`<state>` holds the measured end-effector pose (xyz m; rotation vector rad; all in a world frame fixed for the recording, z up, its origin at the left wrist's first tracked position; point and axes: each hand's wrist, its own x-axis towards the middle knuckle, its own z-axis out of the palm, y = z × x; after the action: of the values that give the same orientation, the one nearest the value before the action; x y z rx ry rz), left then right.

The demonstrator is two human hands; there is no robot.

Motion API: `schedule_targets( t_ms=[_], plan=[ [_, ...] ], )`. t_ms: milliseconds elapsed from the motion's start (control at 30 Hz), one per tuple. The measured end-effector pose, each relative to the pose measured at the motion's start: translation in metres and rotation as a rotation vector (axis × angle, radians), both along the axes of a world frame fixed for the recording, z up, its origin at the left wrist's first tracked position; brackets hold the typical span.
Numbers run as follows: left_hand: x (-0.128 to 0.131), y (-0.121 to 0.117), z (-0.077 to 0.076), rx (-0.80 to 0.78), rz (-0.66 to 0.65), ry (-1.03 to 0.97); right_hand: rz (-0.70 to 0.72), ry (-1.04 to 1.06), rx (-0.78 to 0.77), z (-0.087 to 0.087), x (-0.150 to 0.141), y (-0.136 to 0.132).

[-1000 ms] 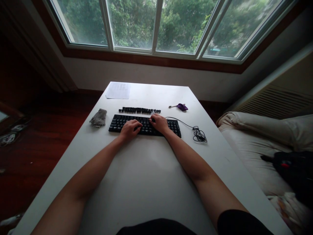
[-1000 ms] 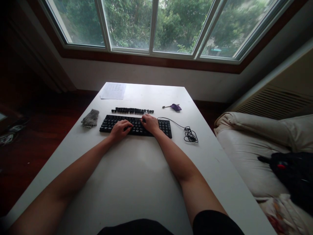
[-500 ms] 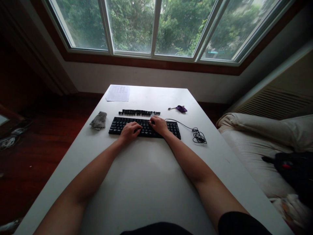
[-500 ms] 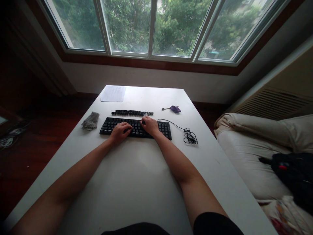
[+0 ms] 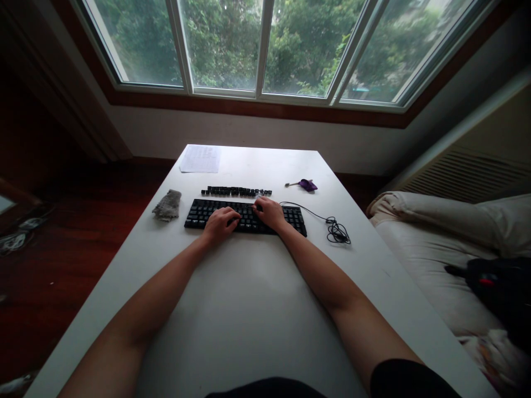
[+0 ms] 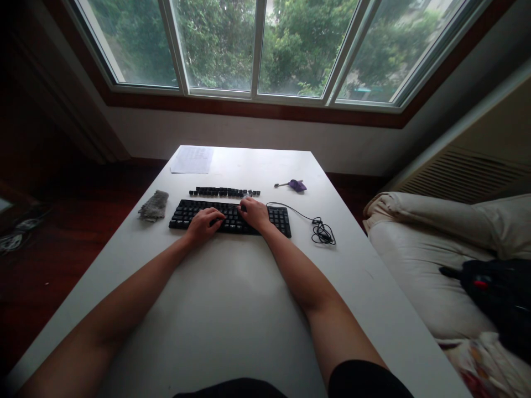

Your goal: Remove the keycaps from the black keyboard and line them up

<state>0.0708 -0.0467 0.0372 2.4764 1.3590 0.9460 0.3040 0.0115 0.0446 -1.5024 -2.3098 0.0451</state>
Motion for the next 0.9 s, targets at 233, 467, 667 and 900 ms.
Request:
schedule_targets(
  t_ms=[233, 467, 667, 900],
  plan=[
    [0.0, -0.0004, 0.0002, 0.003, -0.001, 0.005, 0.001, 0.009, 0.023, -0.0009, 0.0004, 0.0002],
    [0.0003, 0.0001, -0.0006, 0.005, 0.005, 0.007, 0.0, 0.01, 0.007, 0.0001, -0.0001, 0.0001],
    [-0.0004, 0.0008, -0.0013, 0.008, 0.004, 0.02, 0.003, 0.015, 0.002, 0.0008, -0.0004, -0.0006],
    [0.0, -0.0002, 0.0003, 0.007, 0.004, 0.021, 0.01, 0.013, 0.025, -0.0008, 0.0006, 0.0006]
  ],
)
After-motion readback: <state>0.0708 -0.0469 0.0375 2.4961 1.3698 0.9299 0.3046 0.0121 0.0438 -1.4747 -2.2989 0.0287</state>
